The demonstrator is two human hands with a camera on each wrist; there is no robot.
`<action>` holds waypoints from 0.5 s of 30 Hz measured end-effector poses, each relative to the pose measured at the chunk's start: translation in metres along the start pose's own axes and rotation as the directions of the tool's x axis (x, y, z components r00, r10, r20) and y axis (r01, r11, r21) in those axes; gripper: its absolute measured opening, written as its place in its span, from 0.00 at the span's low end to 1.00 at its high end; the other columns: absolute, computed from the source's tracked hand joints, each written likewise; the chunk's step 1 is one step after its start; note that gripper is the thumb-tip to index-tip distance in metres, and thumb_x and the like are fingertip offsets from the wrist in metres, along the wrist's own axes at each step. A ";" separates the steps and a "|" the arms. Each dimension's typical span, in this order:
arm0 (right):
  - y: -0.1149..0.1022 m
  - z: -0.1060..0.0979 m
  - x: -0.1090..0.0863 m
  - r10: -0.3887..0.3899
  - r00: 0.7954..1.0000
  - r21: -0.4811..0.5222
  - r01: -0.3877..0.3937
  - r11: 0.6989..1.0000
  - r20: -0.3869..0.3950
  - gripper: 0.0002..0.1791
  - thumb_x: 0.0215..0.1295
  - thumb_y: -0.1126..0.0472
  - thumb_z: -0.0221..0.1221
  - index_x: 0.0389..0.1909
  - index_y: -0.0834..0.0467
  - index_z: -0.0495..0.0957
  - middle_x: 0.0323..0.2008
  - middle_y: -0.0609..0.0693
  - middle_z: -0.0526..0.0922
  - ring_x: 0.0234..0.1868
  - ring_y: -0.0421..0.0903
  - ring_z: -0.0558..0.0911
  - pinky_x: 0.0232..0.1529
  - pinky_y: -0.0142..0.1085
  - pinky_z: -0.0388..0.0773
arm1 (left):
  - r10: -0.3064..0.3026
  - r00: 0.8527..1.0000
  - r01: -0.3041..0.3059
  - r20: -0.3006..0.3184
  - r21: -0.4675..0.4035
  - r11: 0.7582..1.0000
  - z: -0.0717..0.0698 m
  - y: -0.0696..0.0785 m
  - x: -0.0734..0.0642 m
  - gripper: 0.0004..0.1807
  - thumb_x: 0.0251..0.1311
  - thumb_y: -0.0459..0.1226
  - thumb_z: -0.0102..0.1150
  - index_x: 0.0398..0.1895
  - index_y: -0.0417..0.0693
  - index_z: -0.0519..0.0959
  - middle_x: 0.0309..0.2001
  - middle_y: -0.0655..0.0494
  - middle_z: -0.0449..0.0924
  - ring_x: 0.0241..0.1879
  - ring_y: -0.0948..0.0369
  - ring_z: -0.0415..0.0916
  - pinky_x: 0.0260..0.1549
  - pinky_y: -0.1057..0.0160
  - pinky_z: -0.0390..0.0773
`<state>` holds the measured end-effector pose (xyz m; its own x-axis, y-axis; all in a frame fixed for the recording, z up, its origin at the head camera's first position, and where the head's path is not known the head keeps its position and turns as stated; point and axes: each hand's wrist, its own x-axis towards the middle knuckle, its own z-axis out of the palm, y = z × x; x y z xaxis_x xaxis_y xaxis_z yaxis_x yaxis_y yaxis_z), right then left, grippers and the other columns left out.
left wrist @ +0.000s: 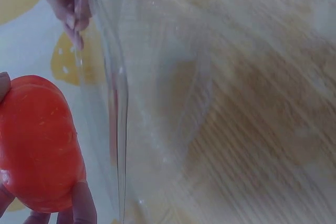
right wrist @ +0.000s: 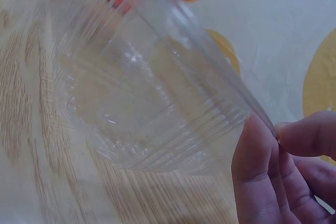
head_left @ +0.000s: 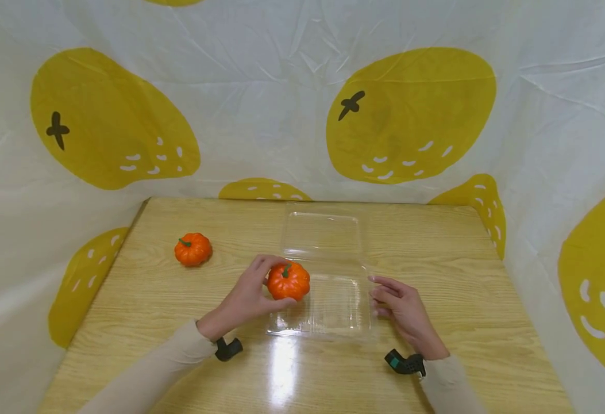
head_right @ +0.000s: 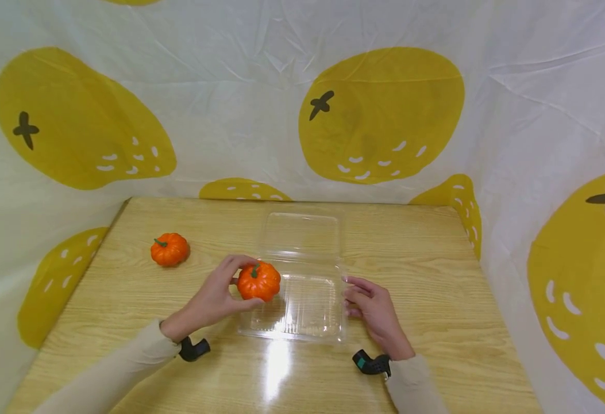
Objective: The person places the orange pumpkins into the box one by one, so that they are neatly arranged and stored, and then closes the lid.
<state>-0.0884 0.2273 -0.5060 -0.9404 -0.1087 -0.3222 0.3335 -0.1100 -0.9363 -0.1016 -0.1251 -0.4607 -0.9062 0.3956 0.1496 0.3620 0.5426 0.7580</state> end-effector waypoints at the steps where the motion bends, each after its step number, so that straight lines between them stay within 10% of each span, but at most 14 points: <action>1: 0.000 0.001 0.001 0.000 1.000 -0.003 0.000 1.000 0.000 0.29 0.73 0.66 0.62 0.69 0.73 0.68 0.36 0.45 0.89 0.33 0.37 0.86 0.32 0.30 0.87 | -0.002 1.000 0.002 0.006 0.002 1.000 0.002 0.000 0.000 0.39 0.50 0.45 0.82 0.65 0.55 0.74 0.61 0.54 0.72 0.55 0.59 0.76 0.49 0.66 0.84; 15: 0.003 0.017 0.007 0.007 1.000 0.012 -0.007 1.000 0.015 0.29 0.72 0.67 0.62 0.69 0.75 0.68 0.35 0.46 0.89 0.32 0.36 0.86 0.33 0.30 0.87 | 0.000 0.999 0.000 0.048 0.000 1.000 0.020 0.008 0.003 0.38 0.49 0.46 0.82 0.64 0.54 0.74 0.60 0.55 0.72 0.57 0.59 0.76 0.57 0.57 0.84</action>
<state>-0.0932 0.2099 -0.5084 -0.9370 -0.1245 -0.3265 0.3409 -0.1207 -0.9323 -0.0973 -0.1046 -0.4665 -0.8947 0.4306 0.1186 0.3616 0.5425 0.7582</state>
